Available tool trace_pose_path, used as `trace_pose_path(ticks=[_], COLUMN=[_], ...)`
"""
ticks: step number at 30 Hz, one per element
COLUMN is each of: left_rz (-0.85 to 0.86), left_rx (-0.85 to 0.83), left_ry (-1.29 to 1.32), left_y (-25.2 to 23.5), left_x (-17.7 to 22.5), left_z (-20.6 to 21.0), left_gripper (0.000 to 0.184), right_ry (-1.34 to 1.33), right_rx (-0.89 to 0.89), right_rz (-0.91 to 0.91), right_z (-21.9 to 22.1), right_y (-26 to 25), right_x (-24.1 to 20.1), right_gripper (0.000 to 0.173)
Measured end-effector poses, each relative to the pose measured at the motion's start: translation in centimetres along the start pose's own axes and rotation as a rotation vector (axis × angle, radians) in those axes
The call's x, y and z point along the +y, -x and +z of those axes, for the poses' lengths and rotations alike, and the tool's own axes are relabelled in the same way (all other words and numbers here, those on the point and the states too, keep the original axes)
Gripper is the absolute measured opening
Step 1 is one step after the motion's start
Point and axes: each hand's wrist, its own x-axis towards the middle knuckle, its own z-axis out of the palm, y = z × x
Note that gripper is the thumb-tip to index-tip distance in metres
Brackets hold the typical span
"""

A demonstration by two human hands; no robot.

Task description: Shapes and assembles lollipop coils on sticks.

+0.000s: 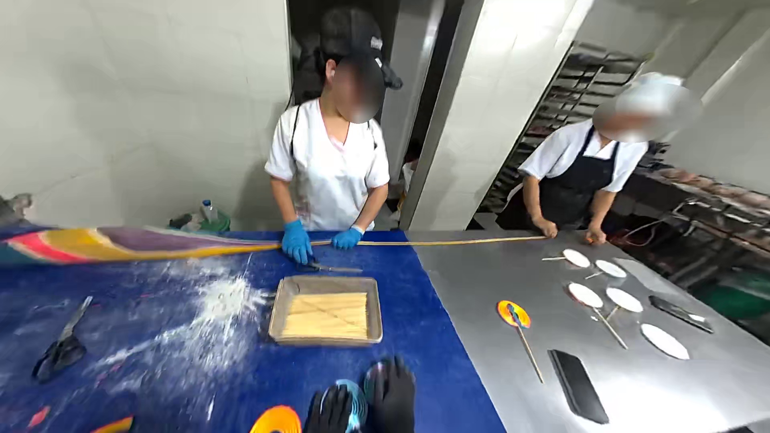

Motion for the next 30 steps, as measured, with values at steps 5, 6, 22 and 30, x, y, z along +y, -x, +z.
trace_pose_path(ticks=[5,6,22,30], left_rz=[-0.156,-0.237,-0.528,-0.428], left_rx=[0.202,0.213,0.178,-0.010], left_ry=[0.005,-0.011,-0.065,-0.068], left_y=[1.5,2.4,9.2,10.3], left_x=[-1.4,-1.6,-6.2,-10.4], left_z=[-1.5,-1.9,-1.1,-3.4], left_gripper=[0.061,0.060,0.052,0.061], right_ry=[-0.084,-0.024,-0.208,-0.225], right_rx=[-0.211,-0.413,-0.180,-0.614], right_rz=[-0.419,-0.446,-0.492,-0.365], right_z=[-0.6,1.0,-1.4,4.6], right_y=[-13.5,-16.0,-13.6,13.9], right_x=[-4.8,-5.9,-9.5,-7.0], right_gripper=[0.027,0.029,0.037,0.047])
